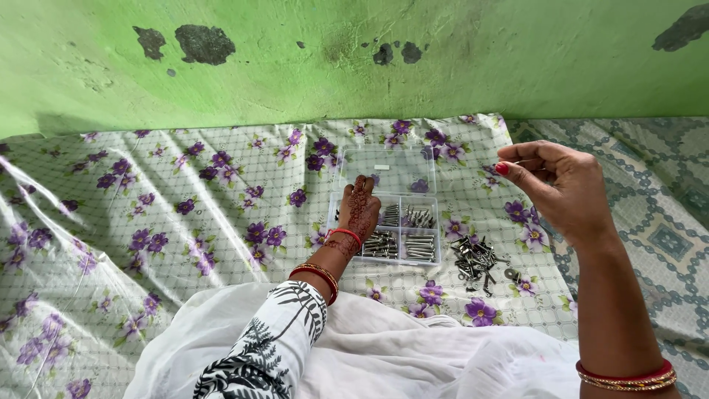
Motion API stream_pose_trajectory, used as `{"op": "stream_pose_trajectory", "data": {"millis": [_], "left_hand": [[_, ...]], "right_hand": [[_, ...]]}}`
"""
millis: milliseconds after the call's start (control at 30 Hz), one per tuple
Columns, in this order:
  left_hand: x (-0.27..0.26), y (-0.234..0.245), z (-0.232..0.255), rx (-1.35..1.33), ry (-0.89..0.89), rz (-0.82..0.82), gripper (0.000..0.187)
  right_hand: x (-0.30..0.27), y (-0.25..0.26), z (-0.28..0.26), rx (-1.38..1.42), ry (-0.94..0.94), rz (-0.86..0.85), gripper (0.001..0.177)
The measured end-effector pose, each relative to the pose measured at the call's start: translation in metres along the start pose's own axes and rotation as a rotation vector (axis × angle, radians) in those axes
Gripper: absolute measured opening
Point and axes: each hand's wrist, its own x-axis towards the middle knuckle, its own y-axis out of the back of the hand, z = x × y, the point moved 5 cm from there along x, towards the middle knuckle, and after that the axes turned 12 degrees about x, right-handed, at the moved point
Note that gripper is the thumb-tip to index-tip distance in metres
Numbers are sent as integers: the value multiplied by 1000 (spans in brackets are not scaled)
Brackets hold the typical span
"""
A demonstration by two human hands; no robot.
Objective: The person sits on a bed and assembles small metal hardware components by hand. They pick up screws and nuts from a clear plastic organizer box and the surrounding fabric, then thread the nuts onto the screws. The assembled pieces are placed back into the box or on the bed.
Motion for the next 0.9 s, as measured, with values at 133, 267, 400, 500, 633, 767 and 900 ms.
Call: {"op": "stream_pose_trajectory", "data": {"millis": [133,267,400,500,633,767,900], "left_hand": [[2,-17,-3,-140,41,-32,16],[1,-25,-4,-202,58,-59,19],[0,-25,-6,-235,55,-53,22],[-10,-1,-7,-249,6,18,16],[-29,69,3,-35,-44,96,6],[-22,116,38,-319,-10,331,11],[-14,119,105,-549,-66,282,4]], "right_hand": [[-1,-2,7,-6,-38,-20,27],[1,-11,7,-23,-53,-54,26],[0,-18,3,-109,-126,-87,25],[-2,-17,16,-216,-264,-114,26],[-16,-15,72,-335,-471,-244,26],[-43,-14,151,-450,-559,-322,23],[-67,-25,209,-519,-635,-214,17]]}}
